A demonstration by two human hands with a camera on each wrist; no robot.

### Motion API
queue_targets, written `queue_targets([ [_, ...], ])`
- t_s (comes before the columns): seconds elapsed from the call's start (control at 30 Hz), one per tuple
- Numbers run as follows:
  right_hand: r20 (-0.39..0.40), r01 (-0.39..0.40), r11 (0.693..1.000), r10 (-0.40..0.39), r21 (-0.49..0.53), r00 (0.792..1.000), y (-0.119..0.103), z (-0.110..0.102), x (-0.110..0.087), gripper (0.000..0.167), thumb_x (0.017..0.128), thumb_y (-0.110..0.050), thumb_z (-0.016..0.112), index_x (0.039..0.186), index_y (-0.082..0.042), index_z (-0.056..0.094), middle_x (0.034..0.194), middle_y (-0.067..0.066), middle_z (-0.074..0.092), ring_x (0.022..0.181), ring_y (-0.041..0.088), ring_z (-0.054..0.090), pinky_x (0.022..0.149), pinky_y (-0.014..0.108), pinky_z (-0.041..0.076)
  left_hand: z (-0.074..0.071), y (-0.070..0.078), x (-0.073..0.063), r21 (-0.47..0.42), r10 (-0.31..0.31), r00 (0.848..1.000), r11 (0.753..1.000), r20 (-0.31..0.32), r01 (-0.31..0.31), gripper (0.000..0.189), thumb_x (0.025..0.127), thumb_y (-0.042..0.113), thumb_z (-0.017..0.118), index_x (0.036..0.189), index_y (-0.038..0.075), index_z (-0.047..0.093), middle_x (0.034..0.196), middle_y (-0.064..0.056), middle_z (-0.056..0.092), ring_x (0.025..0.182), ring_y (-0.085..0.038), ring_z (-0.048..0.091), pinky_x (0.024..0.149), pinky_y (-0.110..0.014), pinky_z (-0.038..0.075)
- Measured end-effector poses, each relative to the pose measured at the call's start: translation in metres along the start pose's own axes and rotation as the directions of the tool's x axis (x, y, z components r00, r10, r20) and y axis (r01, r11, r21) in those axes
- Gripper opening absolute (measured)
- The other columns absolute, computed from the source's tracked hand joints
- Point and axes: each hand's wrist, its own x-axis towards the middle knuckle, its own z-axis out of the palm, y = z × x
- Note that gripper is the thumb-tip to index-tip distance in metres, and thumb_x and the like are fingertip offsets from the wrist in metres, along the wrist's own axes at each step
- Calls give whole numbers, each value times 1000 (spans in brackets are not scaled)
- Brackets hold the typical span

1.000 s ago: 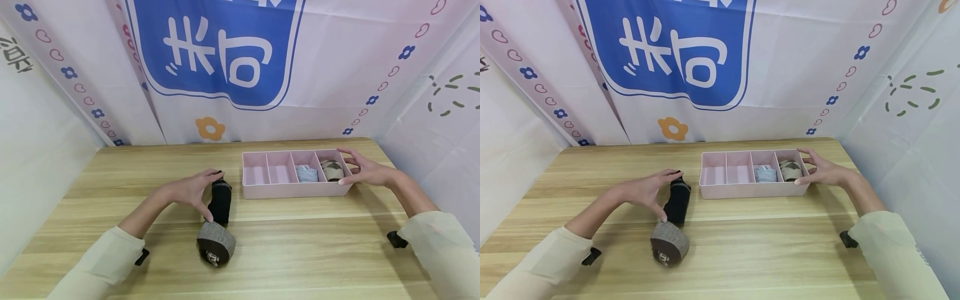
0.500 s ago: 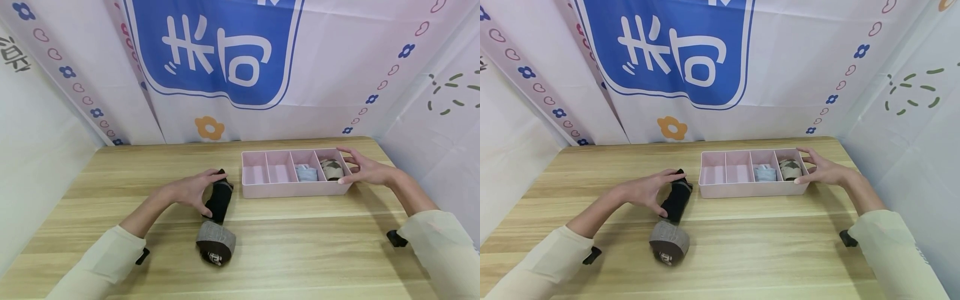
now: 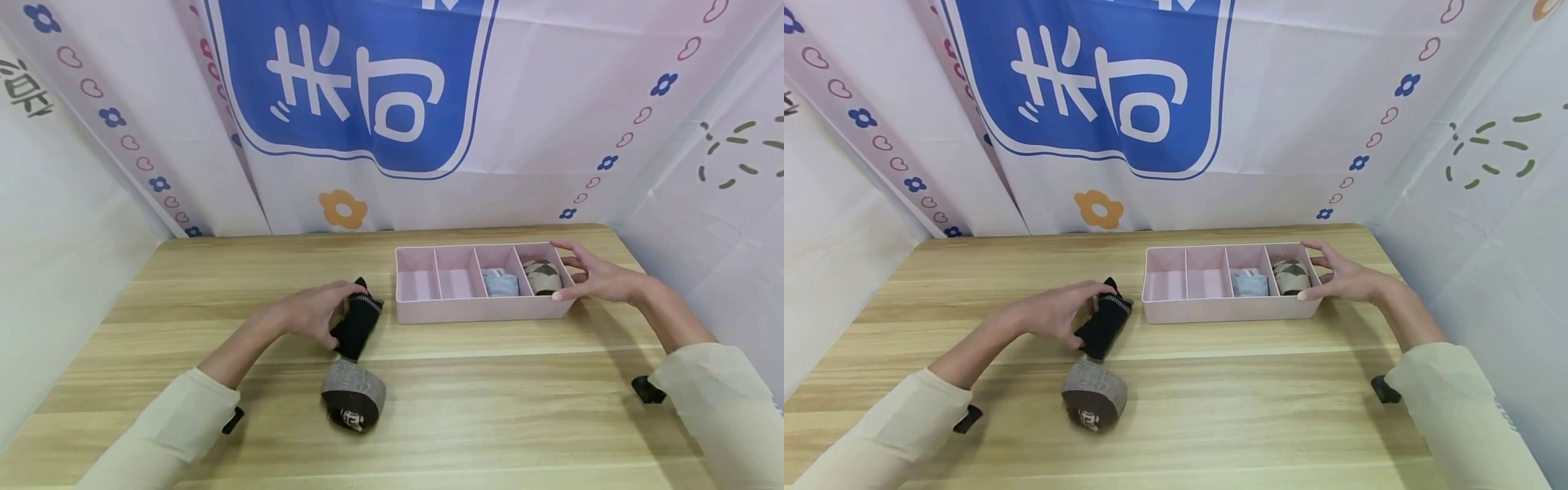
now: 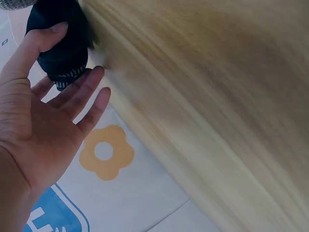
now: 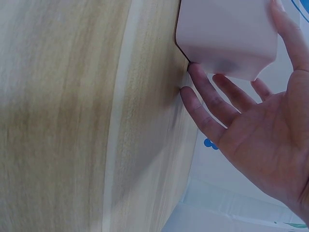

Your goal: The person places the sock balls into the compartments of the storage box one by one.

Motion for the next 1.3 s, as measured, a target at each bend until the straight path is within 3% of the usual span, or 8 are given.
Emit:
queue_targets([
  [0.23, -1, -2, 1000, 2, 2, 1000, 1, 0, 1, 103, 92, -12, 75, 165, -11, 1, 161, 42, 10, 141, 68, 22, 111, 70, 32, 3, -12, 2, -131, 87, 996, 987, -34, -91, 88, 66, -5, 82, 146, -5, 44, 116, -12, 62, 93, -22, 62, 83, -39, 56],
  [0.33, -3, -1, 1000, 1, 4, 1000, 1, 0, 1, 104, 92, -12, 75, 165, -11, 1, 161, 42, 10, 141, 68, 22, 111, 70, 32, 4, -15, 3, -164, 116, 992, 979, -54, -124, 85, 65, -5, 81, 142, -4, 47, 115, -10, 63, 92, -21, 62, 83, -40, 56],
  [0.63, -2, -2, 1000, 2, 7, 1000, 1, -1, 0, 103, 92, -14, 75, 165, -12, 2, 162, 41, 8, 143, 68, 18, 113, 71, 29, 4, -17, 0, -205, 109, 982, 969, -151, -139, 86, 69, -3, 82, 146, -5, 43, 130, -20, 57, 109, -34, 60, 93, -50, 54],
  [0.9, -2, -8, 1000, 8, 1, 1000, 3, -1, 0, 103, 92, -16, 75, 164, -13, 2, 162, 43, 8, 141, 69, 21, 113, 70, 29, 4, -18, 2, -157, 120, 955, 973, -272, -167, 85, 66, 0, 83, 143, -5, 48, 141, -20, 45, 114, -35, 53, 79, -49, 55],
  [1.3, -7, -8, 1000, 8, -5, 1000, 2, 0, 0, 103, 92, -17, 76, 164, -13, 3, 162, 42, 6, 143, 68, 17, 113, 71, 26, 2, -16, 2, -208, 113, 943, 961, -314, -184, 78, 66, 2, 84, 137, -5, 54, 138, -19, 49, 111, -38, 55, 79, -50, 56],
])
